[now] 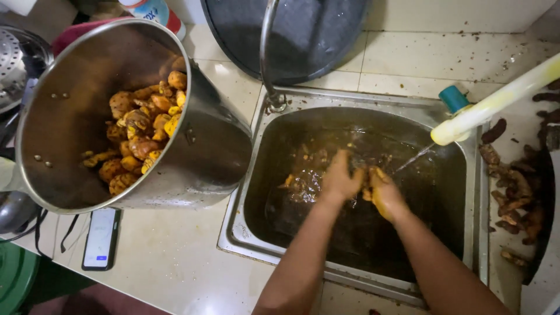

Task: Washing and scrubbing turmeric roots in a sink under running water to remove dirt.

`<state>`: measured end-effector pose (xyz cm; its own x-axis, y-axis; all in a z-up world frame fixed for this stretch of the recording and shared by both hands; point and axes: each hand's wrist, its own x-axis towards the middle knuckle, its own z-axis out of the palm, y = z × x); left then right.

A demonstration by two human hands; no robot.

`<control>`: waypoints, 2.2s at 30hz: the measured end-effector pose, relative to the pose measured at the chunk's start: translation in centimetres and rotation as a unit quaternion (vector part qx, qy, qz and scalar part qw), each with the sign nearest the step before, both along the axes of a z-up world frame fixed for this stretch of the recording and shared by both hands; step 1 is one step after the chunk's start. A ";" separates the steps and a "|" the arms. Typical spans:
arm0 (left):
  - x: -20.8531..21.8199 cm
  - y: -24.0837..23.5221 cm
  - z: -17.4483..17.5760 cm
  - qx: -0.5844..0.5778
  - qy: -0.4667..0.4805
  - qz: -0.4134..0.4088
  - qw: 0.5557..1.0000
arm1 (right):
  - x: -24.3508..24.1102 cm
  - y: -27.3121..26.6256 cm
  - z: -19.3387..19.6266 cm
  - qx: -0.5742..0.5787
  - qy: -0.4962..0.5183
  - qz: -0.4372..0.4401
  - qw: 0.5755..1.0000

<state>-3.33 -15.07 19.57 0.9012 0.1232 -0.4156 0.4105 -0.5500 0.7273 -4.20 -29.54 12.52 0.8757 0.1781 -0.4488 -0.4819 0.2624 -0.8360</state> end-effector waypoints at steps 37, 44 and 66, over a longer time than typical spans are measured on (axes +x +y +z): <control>0.0 1.9 0.1 -0.351 -0.033 0.169 0.921 | -0.2 -0.3 2.6 0.084 0.038 0.066 0.994; -0.7 2.6 0.3 -0.390 -0.082 0.110 0.910 | 0.6 -1.0 -0.1 0.091 0.019 0.082 0.992; -0.3 0.0 -1.9 0.048 -0.079 -0.040 0.995 | -0.2 0.1 2.4 -0.031 -0.089 0.024 0.995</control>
